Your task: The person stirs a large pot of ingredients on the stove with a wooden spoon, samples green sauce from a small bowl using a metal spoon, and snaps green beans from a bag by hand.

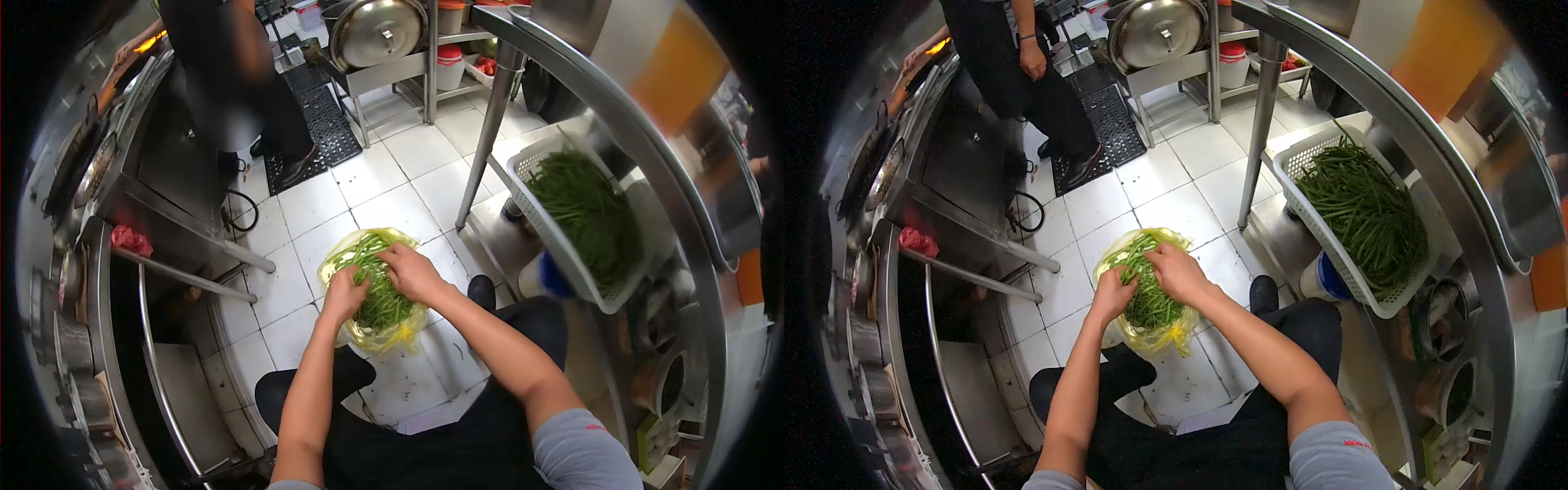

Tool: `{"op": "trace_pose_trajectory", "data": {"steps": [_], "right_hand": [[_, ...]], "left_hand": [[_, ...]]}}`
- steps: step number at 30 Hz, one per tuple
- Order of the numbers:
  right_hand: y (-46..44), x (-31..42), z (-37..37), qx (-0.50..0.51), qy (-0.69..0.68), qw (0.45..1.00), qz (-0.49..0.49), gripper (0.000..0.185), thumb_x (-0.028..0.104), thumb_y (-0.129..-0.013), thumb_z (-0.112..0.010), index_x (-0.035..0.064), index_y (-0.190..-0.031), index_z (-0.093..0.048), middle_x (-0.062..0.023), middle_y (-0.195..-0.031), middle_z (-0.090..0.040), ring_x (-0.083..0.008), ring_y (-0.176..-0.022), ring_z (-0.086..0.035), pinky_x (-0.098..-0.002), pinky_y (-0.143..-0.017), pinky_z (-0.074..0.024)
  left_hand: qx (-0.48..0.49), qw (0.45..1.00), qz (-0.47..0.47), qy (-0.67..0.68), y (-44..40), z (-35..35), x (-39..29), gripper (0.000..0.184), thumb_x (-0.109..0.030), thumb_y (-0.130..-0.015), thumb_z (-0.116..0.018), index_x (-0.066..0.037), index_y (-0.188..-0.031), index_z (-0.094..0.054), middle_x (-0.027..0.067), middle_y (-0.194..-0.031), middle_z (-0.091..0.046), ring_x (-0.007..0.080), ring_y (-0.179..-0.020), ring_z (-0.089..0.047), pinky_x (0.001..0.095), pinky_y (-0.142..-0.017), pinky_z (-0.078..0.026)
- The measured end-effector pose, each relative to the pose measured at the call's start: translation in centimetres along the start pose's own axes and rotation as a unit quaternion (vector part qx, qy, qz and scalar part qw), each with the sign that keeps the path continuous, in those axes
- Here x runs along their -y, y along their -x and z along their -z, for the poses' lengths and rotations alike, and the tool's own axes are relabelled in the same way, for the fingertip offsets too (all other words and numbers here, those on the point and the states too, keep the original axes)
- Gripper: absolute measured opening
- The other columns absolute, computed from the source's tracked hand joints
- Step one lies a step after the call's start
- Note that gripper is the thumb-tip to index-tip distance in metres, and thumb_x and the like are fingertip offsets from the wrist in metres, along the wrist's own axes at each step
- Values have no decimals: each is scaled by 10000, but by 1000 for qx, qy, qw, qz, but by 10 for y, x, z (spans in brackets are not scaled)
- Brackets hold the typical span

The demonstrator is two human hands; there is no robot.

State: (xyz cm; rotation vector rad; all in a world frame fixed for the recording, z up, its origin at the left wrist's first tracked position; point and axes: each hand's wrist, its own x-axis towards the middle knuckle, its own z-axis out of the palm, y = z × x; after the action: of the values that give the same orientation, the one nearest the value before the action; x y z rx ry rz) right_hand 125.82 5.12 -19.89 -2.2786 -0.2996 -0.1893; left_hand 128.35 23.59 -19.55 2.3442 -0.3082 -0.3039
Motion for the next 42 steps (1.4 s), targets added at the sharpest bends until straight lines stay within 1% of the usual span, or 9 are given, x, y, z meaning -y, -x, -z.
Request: {"op": "trace_pose_trajectory", "data": {"steps": [13,16,19,22,24,28,30,36,42], "right_hand": [[-1,8,-1,42,60,996,41,157,167,-806,-554,24,-816,-619,-150,-798,-599,-355,-762,-598,-440,-684,-497],[-2,14,-1,-16,53,998,1,197,203,-803,-563,15,-781,-616,-159,-786,-612,-341,-735,-609,-433,-672,-495],[-8,13,5,-38,-154,968,-195,238,234,-806,-596,9,-857,-653,-158,-796,-652,-304,-707,-626,-398,-668,-500],[-8,-9,6,23,-222,950,-220,285,260,-798,-636,17,-942,-674,-151,-814,-677,-277,-714,-640,-349,-677,-502],[1,-14,-2,139,-90,984,-71,279,243,-803,-643,28,-977,-680,-125,-810,-679,-218,-717,-643,-309,-677,-501],[2,-4,-16,211,-286,911,-210,254,201,-845,-620,29,-1023,-677,-60,-778,-670,-121,-689,-592,-278,-656,-493],[3,1,-20,203,-373,867,-260,257,207,-858,-611,27,-1030,-675,-40,-757,-657,-134,-639,-571,-289,-621,-487],[5,14,-16,148,-231,952,-134,212,208,-839,-584,27,-855,-694,-55,-658,-619,-124,-564,-541,-292,-551,-449],[-4,-4,-17,-38,-288,927,-236,243,208,-827,-531,27,-754,-675,-54,-586,-586,-120,-557,-538,-293,-524,-416]], "left_hand": [[59,996,-29,57,11,14,-13,258,-177,-838,-637,60,-936,-612,226,-704,-609,321,-637,-578,393,-639,-462],[56,995,-42,77,11,17,-20,253,-181,-844,-629,55,-933,-609,187,-665,-606,278,-592,-571,372,-600,-460],[80,981,22,178,10,23,-20,208,-176,-858,-600,29,-889,-599,103,-591,-561,197,-509,-529,321,-515,-430],[94,929,122,337,10,33,-16,171,-174,-876,-565,-7,-839,-581,21,-545,-481,119,-456,-466,266,-443,-366],[72,896,139,414,9,37,-16,163,-174,-884,-548,-27,-817,-571,-12,-533,-437,88,-442,-435,243,-417,-327],[18,894,118,431,7,36,-16,215,-207,-914,-524,-11,-835,-564,-13,-535,-426,95,-432,-423,248,-397,-312],[11,892,138,431,7,34,-15,196,-201,-903,-523,-24,-839,-577,-4,-539,-456,106,-442,-450,262,-395,-330],[9,904,129,407,7,27,-20,235,-242,-926,-523,-23,-852,-566,1,-553,-454,115,-463,-482,253,-413,-353],[-79,912,60,399,-1,24,-9,302,-294,-961,-487,-42,-807,-551,8,-566,-494,118,-488,-529,244,-404,-378]]}}
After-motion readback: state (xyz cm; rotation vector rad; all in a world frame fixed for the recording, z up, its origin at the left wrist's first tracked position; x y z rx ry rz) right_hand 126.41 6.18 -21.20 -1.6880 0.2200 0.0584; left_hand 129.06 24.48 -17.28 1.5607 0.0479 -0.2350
